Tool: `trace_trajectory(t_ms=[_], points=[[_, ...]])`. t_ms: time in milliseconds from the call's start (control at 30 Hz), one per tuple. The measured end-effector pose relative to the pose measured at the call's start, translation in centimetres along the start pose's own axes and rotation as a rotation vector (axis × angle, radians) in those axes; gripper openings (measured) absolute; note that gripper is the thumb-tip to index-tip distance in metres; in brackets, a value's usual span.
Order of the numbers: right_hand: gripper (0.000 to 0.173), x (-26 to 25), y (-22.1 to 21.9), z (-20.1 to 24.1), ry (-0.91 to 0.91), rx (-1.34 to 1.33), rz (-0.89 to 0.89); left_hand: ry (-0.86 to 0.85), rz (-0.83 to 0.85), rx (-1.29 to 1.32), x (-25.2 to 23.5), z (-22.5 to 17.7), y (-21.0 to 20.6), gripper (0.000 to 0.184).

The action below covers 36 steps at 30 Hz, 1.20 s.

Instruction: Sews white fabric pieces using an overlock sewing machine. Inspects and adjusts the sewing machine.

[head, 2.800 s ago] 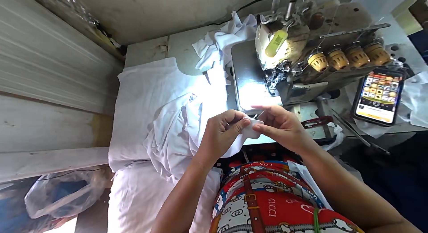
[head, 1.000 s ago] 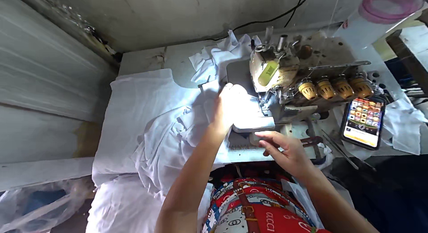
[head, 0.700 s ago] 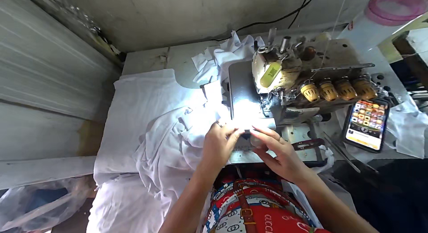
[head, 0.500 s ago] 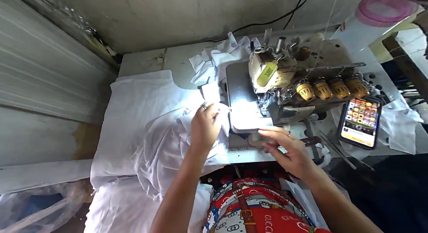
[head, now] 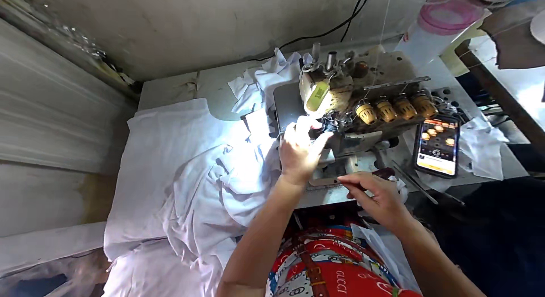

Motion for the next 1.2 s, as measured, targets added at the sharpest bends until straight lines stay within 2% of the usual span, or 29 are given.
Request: trace_trajectory(t_ms=[100,200,267,333,467,533,700,900,1033,1100,1200], points=[[0.023,0.4,-0.1,0.0,0.013,-0.010,0.023,-0.047,-0.066,0.003,-0.1,0.1,-0.3,0.013],[0.025,1.2,0.5,-1.4,-0.050,0.040,0.025,-0.048,-0.031,0.078,0.3,0.3,-0.1,0.010],[0.025,2.1,1.8,-2.6,-0.106,0.158,0.012,0.045,0.048,0.192,0.4,0.9,-0.3,0.017],[0.027,2.9,2.7,-3.7,-0.169,0.297,0.054,0.140,0.135,0.188,0.4,1.4,-0.1,0.024],[0.032,4.4,1.9,-6.5,-0.402,0.362,0.291,-0.001,0.163,0.121,0.8,0.9,0.8,0.015],[0.032,4.5,2.0,-6.7,-0.400,0.419,0.255,-0.031,0.170,0.063,1.2,0.2,1.2,0.016],[0.024,3.8,2.6,-6.3,-0.387,0.476,0.192,-0.061,0.321,-0.132,5.1,-0.9,0.2,0.022],[0.026,3.5,5.1,-6.7,-0.447,0.442,0.167,-0.124,0.489,-0.126,12.4,-0.7,-3.1,0.018],[0.028,2.8,6.3,-3.5,-0.302,0.301,0.028,-0.106,0.504,-0.054,14.0,-0.2,-3.1,0.018],[0.033,1.4,5.0,-0.6,-0.215,0.224,0.043,-0.116,0.534,-0.030,13.8,-0.7,-2.8,0.017],[0.037,-1.0,1.6,4.4,0.051,0.220,0.139,-0.175,0.568,0.036,13.6,-2.2,-2.5,0.015]])
Point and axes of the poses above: each hand's wrist, its own x-axis away from the middle knuckle, its own y-axis out of the back of the hand, z = x × y, the point moved 10 cm from there along -x, towards the middle knuckle, and after that the axes turned 14 degrees about z, right-handed, at the moved point
